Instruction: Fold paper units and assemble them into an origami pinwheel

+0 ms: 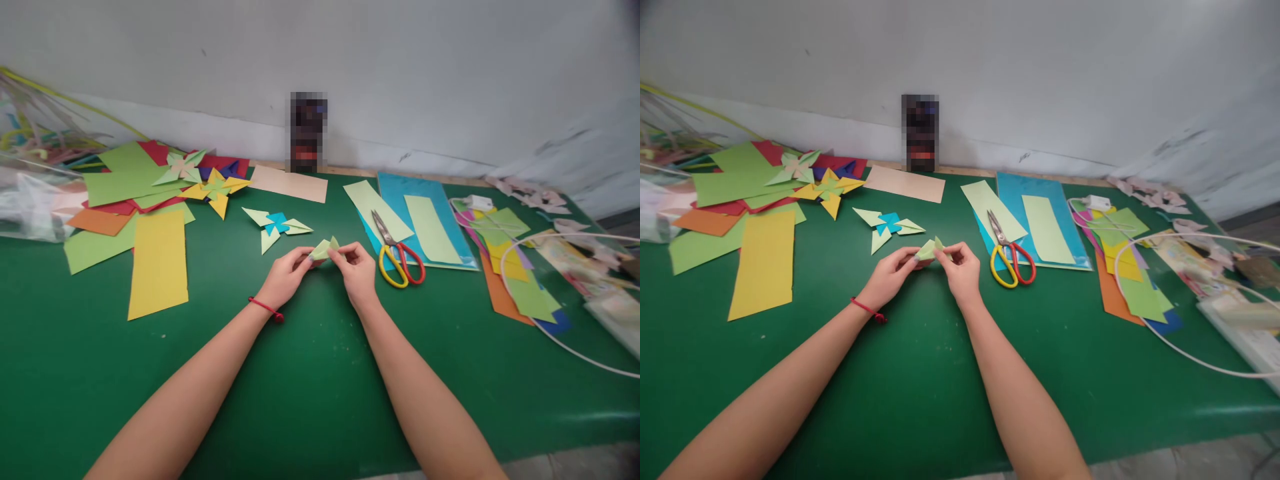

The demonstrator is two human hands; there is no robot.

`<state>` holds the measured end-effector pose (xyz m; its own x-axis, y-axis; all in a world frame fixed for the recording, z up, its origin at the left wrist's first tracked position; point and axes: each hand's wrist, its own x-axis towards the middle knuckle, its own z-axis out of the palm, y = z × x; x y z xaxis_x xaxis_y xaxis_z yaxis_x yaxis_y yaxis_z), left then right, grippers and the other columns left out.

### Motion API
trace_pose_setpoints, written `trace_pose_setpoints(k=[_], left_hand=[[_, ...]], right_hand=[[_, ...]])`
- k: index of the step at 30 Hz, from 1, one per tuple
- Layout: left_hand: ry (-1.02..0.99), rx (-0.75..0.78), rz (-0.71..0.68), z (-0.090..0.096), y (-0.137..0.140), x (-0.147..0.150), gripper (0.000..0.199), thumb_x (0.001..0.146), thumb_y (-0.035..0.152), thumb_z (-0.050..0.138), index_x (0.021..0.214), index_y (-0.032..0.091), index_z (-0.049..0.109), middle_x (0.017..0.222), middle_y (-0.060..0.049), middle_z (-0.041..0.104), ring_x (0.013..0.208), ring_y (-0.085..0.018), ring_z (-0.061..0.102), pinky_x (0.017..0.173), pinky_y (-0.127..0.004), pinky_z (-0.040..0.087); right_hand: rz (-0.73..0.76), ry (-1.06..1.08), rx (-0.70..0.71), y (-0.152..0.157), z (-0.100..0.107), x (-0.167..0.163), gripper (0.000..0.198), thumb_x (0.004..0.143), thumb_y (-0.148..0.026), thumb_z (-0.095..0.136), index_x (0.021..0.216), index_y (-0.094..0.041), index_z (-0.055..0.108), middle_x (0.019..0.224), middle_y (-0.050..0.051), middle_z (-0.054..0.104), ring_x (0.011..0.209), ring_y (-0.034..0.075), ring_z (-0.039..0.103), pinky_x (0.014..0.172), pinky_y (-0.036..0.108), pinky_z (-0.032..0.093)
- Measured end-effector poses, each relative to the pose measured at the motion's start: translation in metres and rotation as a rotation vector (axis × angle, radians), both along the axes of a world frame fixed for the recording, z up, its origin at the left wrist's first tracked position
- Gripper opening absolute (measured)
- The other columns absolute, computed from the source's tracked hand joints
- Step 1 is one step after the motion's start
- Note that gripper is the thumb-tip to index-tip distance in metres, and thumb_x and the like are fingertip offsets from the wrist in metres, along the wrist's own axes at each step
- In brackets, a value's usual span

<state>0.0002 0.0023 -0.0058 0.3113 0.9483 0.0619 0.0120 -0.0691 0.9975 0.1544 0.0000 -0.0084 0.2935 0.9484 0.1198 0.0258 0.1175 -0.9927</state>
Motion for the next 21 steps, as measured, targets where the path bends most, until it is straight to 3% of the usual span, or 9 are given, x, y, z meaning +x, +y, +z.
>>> trace_pose_setpoints(k=[6, 13, 16, 19, 21], left_hand=[[0.065, -0.059, -0.012, 0.003, -0.001, -0.002, 0.026, 0.078, 0.040, 0.058, 0.090, 0.017, 0.061, 0.086, -0.005, 0.070, 0.082, -0.020, 0.066, 0.078, -0.035, 0.053], [-0.023, -0.146, -0.027, 0.001, -0.002, 0.000, 0.022, 0.078, 0.039, 0.057, 0.082, 0.018, 0.060, 0.076, -0.003, 0.071, 0.074, -0.018, 0.068, 0.073, -0.035, 0.055], [-0.016, -0.136, -0.025, 0.003, -0.002, -0.001, 0.022, 0.078, 0.039, 0.057, 0.081, 0.017, 0.059, 0.075, -0.003, 0.071, 0.073, -0.018, 0.068, 0.072, -0.034, 0.055], [-0.013, -0.121, 0.002, 0.004, -0.002, -0.001, 0.023, 0.078, 0.040, 0.058, 0.080, 0.017, 0.059, 0.073, -0.002, 0.070, 0.071, -0.017, 0.068, 0.071, -0.034, 0.055], [-0.007, -0.107, 0.026, 0.004, -0.002, -0.002, 0.024, 0.077, 0.040, 0.058, 0.079, 0.016, 0.059, 0.074, -0.002, 0.070, 0.070, -0.017, 0.067, 0.071, -0.033, 0.055]], right_hand=[[0.089, -0.068, 0.010, -0.005, 0.003, -0.005, 0.024, 0.064, -0.035, 0.072, 0.067, -0.019, 0.055, 0.062, -0.004, 0.054, 0.058, 0.011, 0.050, 0.058, 0.026, 0.041], [0.101, -0.134, 0.016, -0.008, 0.006, -0.008, 0.025, 0.067, -0.040, 0.069, 0.068, -0.020, 0.054, 0.063, -0.003, 0.053, 0.060, 0.012, 0.050, 0.059, 0.027, 0.041], [0.122, -0.091, 0.034, -0.008, 0.006, -0.009, 0.028, 0.067, -0.038, 0.069, 0.085, -0.022, 0.054, 0.067, -0.004, 0.052, 0.063, 0.012, 0.052, 0.061, 0.026, 0.043], [0.178, -0.010, 0.014, -0.007, 0.004, -0.011, 0.046, 0.065, -0.036, 0.071, 0.104, -0.025, 0.047, 0.073, -0.004, 0.053, 0.067, 0.013, 0.055, 0.062, 0.026, 0.044], [0.217, 0.005, -0.015, -0.006, 0.002, -0.011, 0.048, 0.063, -0.036, 0.072, 0.102, -0.024, 0.047, 0.078, -0.002, 0.055, 0.068, 0.014, 0.056, 0.060, 0.026, 0.044]])
